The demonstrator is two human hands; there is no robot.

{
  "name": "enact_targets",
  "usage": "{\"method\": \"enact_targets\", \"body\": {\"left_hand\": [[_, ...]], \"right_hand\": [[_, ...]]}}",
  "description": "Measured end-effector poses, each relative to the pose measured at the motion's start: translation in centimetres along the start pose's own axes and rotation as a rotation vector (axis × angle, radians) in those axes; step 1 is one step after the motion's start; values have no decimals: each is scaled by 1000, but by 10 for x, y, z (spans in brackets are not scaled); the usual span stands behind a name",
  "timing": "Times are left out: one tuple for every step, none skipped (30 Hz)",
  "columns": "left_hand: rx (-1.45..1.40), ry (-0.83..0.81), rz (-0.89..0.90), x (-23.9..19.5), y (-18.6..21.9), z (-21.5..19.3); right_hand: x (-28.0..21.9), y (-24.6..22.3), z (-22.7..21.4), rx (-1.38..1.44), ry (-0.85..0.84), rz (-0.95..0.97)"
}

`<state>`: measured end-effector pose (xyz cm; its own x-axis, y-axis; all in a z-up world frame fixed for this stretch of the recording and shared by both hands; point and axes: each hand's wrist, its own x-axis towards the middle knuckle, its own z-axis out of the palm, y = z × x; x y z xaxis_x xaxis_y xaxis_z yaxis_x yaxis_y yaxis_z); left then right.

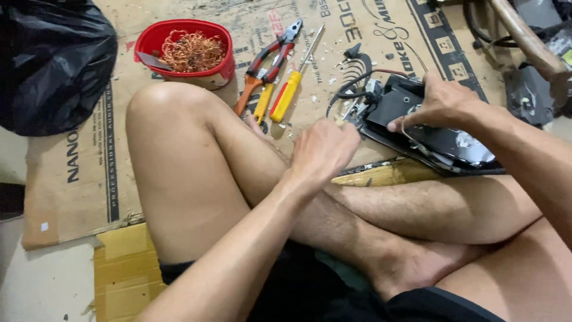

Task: The person sits on the floor and uses a screwdriver to work on a black electronic device held in their lap. They manipulate wires and components within the device's casing while various tools and a container of copper wire are visible nearby.

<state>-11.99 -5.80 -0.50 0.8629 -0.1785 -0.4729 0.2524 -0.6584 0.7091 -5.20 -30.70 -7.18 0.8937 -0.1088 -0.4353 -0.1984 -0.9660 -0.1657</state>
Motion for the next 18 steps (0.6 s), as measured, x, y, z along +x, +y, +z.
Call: {"method": "enact_targets", "body": {"left_hand": [[-1, 4, -4, -4, 5, -6], [83, -48, 0, -7, 11, -11], [167, -101, 11, -11, 19, -17], [167, -98, 14, -2, 16, -13], [217, -87, 39, 7, 14, -8], [267, -76, 65, 17, 12, -2], [271, -80, 71, 18, 17, -2], [292, -103, 48, 19, 23, -2], [310, -123, 22, 20, 27, -3], [313, -123, 25, 21, 28, -2], [346, -128, 14, 24, 29, -1], [378, -133, 3, 26, 31, 1], [379, -131, 2, 23, 36, -1], [407, -143, -4, 21, 40, -3], [434, -156, -10, 19, 45, -5], [435, -154, -11, 23, 43, -2], [436, -121, 3, 27, 41, 2], [437, -88, 18, 31, 39, 6]], "right_hand": [[0, -2, 2, -1, -2, -5], [-1, -3, 3, -28, -5, -5], [-2, -3, 3, -55, -2, 0], [-4, -8, 1, -56, 2, -1], [-8, -10, 0, -65, 15, 16], [-12, -12, 0, -75, 27, 32], [-16, -12, 1, -71, 30, 39], [-19, -13, 2, -109, 68, 44], [-21, -15, 3, -148, 106, 44], [-20, -15, 4, -146, 108, 46], [-19, -13, 5, -163, 124, 41], [-19, -12, 7, -180, 140, 35], [-18, -10, 7, -179, 141, 33], [-17, -9, 8, -179, 138, 34], [-16, -9, 9, -178, 135, 35], [-14, -9, 9, -177, 135, 33], [-13, -8, 10, -186, 140, 35], [-11, -7, 11, -195, 144, 37]]}}
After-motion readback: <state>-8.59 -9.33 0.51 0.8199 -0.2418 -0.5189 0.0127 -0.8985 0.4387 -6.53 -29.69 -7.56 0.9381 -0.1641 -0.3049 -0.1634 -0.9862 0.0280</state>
